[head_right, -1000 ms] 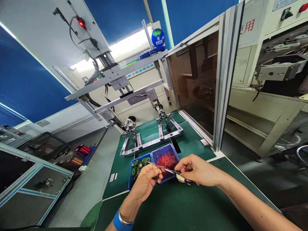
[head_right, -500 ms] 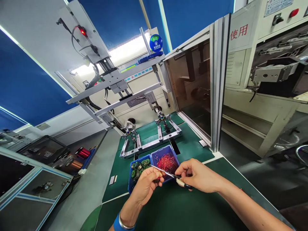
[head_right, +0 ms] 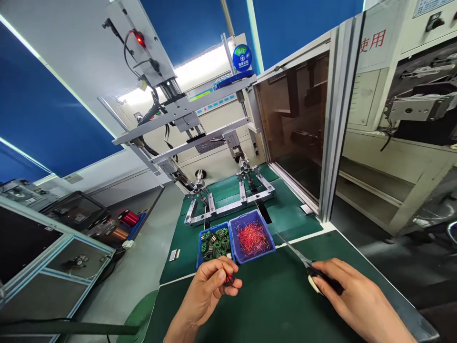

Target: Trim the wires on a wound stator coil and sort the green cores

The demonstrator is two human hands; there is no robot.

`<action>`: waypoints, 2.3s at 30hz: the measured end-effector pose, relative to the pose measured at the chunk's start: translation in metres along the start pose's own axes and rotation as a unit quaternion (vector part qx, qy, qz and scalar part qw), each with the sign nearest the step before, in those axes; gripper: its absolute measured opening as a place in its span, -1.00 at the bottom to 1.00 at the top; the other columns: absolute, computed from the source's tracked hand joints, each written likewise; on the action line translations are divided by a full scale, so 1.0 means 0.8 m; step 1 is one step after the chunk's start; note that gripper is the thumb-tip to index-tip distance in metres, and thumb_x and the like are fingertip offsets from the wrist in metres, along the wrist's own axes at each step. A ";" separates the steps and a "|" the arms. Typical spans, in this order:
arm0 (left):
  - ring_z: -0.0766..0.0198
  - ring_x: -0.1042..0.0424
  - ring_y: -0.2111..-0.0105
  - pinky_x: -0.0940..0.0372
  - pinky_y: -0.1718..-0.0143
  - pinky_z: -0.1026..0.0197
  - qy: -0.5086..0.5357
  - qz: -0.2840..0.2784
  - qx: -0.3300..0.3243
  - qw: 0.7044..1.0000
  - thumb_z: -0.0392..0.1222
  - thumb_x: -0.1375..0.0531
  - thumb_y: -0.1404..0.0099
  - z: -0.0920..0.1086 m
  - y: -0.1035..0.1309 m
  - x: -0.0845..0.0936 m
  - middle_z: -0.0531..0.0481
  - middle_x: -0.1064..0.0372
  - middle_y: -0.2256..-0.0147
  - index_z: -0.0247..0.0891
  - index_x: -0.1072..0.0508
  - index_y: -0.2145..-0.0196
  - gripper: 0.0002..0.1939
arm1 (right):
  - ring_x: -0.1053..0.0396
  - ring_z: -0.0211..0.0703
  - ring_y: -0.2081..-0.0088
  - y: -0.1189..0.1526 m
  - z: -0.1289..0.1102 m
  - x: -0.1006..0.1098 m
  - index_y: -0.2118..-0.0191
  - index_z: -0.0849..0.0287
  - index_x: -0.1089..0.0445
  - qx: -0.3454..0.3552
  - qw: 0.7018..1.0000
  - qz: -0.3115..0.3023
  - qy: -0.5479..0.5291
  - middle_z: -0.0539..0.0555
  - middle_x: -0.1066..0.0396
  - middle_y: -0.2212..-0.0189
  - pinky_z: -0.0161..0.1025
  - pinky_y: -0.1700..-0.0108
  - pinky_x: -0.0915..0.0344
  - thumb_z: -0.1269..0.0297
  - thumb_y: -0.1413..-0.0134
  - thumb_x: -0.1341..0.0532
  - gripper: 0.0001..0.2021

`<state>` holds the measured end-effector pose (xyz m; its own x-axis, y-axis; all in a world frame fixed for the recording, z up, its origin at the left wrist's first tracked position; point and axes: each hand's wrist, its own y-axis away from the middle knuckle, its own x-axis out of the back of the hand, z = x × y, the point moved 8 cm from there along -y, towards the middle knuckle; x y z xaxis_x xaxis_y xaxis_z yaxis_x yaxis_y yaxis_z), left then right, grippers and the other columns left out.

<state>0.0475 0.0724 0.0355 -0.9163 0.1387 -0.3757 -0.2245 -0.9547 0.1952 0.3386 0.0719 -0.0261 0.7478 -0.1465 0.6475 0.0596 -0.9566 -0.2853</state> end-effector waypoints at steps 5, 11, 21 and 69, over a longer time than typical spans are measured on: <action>0.21 -0.61 0.39 -0.49 0.42 0.34 0.035 -0.085 0.009 0.996 0.00 -0.49 -0.06 -0.007 0.008 -0.019 -0.05 -0.53 0.31 -0.25 -0.57 0.18 -0.58 | -0.40 0.04 0.24 0.011 -0.037 -0.006 0.21 0.05 -0.57 0.089 0.995 -0.003 0.035 0.15 -0.39 0.24 -0.06 0.29 -0.44 0.09 -0.21 -0.19 -0.76; 0.21 -0.61 0.43 -0.50 0.46 0.34 0.043 -0.153 0.032 0.987 0.06 -0.47 -0.07 -0.028 0.020 -0.044 -0.01 -0.53 0.32 -0.21 -0.44 0.04 -0.43 | -0.28 -0.04 -0.01 -0.014 -0.186 -0.009 0.11 -0.19 -0.55 0.173 0.951 -0.118 -0.229 0.03 -0.34 -0.01 -0.07 0.01 -0.34 0.08 -0.29 -0.26 -0.86; 0.23 -0.57 0.53 -0.45 0.53 0.35 0.035 -0.151 0.029 0.988 0.19 -0.44 -0.04 -0.038 0.042 -0.047 0.05 -0.46 0.46 -0.21 -0.43 0.03 -0.36 | -0.23 -0.03 -0.03 -0.014 -0.229 -0.040 0.38 0.05 -0.53 0.186 0.897 -0.181 -0.358 0.07 -0.35 0.07 -0.05 -0.06 -0.25 0.28 -0.23 -0.29 -0.86; 0.10 -0.51 0.18 -0.41 0.13 0.13 -0.265 0.347 -0.106 0.893 0.00 -0.43 -0.03 -0.055 0.154 0.166 -0.08 -0.42 0.20 -0.18 -0.52 0.11 -0.53 | -0.29 0.07 0.03 0.062 -0.166 -0.159 0.20 0.08 -0.47 0.174 0.969 -0.083 -0.153 0.15 -0.36 0.16 0.00 0.09 -0.44 0.30 -0.23 -0.19 -0.89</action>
<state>-0.0869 -0.0385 -0.0305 -0.8510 -0.4552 0.2618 0.4756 -0.8795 0.0166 0.1587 0.0100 -0.0289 0.8673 0.1342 0.4793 0.3745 -0.8102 -0.4509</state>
